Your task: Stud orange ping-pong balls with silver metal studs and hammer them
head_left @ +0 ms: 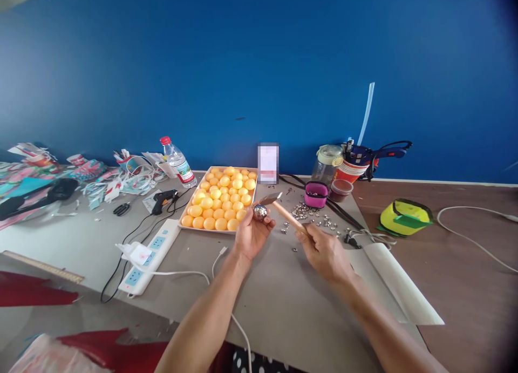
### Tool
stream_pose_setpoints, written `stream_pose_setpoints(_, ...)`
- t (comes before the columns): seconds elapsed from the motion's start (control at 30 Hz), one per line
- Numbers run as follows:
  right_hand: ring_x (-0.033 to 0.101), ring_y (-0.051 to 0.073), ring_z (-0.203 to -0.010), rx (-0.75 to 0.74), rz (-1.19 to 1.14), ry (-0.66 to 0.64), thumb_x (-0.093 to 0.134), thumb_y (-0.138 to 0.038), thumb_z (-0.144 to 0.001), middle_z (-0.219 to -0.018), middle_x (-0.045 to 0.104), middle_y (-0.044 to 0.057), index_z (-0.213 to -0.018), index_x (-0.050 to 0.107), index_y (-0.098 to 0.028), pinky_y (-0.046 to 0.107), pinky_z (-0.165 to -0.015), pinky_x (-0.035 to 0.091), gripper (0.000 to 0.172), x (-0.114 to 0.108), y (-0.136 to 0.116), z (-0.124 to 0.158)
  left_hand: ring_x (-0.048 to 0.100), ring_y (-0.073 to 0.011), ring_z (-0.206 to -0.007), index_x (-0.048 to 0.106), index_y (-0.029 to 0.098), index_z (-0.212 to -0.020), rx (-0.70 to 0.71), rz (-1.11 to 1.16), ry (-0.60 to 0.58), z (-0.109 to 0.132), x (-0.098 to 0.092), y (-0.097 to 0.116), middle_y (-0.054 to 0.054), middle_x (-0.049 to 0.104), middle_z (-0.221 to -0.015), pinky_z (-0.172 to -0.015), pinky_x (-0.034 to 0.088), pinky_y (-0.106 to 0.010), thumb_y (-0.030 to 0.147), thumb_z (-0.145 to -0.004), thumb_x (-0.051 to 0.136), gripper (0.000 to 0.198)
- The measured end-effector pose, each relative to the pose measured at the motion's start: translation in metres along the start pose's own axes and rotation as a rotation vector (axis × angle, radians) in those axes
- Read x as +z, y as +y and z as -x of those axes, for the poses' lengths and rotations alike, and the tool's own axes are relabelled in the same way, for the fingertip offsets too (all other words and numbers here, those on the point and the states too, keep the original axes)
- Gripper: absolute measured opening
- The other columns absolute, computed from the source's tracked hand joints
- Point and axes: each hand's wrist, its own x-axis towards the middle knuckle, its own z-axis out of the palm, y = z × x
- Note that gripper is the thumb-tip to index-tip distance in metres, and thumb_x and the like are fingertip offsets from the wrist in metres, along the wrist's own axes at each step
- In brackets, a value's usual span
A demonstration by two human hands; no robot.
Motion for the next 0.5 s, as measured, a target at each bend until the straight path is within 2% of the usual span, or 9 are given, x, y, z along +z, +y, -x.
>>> stream_pose_setpoints(0.1,0.042,0.011,-0.045,0.019,0.046,-0.05,0.04,-0.041,-0.085,-0.053,0.05,-0.003,-0.069,0.046,-0.022,0.022,-0.047,0.024,0.026,0.0006,0.0015,-0.0011,0.05,-0.0092,-0.058,0.059,0.019,-0.097,0.02,0.005,0.031,-0.0019,-0.0012,0.0007,-0.004,0.059,-0.075,-0.062,0.043,-0.026,0.035,-0.084,0.051,0.022)
stream_pose_setpoints(0.23,0.043,0.012,-0.048,0.013,-0.033,0.031,0.037,-0.045,-0.085,-0.054,0.05,-0.002,-0.071,0.046,-0.022,0.022,-0.048,0.025,0.029,-0.0005,0.0005,-0.0007,0.054,-0.011,-0.064,0.055,0.023,-0.112,0.015,-0.046,0.01,-0.0019,-0.0022,0.002,-0.008,0.062,-0.091,-0.062,0.042,-0.026,0.035,-0.082,0.052,0.032)
stream_pose_setpoints(0.3,0.042,0.011,-0.047,0.018,-0.018,0.016,0.038,-0.043,-0.085,-0.054,0.049,-0.002,-0.07,0.045,-0.022,0.022,-0.048,0.025,0.027,-0.0001,-0.0002,-0.0002,0.055,-0.0112,-0.064,0.053,0.025,-0.116,0.013,-0.083,0.035,-0.0018,-0.003,0.0023,-0.007,0.062,-0.09,-0.06,0.041,-0.025,0.032,-0.081,0.054,0.036)
stream_pose_setpoints(0.4,0.038,0.011,-0.045,0.041,0.038,-0.044,0.04,-0.041,-0.084,-0.052,0.047,-0.003,-0.067,0.043,-0.022,0.022,-0.047,0.023,0.026,0.0011,-0.0002,0.0001,0.053,-0.01,-0.059,0.053,0.024,-0.115,-0.001,-0.118,0.085,-0.0022,-0.0044,0.0023,-0.003,0.061,-0.081,-0.056,0.039,-0.023,0.028,-0.08,0.055,0.036)
stream_pose_setpoints(0.5,0.039,0.011,-0.047,0.041,-0.019,-0.008,0.039,-0.043,-0.084,-0.052,0.047,-0.003,-0.067,0.041,-0.022,0.021,-0.048,0.024,0.028,0.0006,0.001,-0.0002,0.052,-0.0095,-0.059,0.057,0.019,-0.106,-0.043,-0.116,0.082,-0.0023,-0.0046,0.0025,-0.005,0.062,-0.085,-0.056,0.039,-0.023,0.028,-0.079,0.055,0.028)
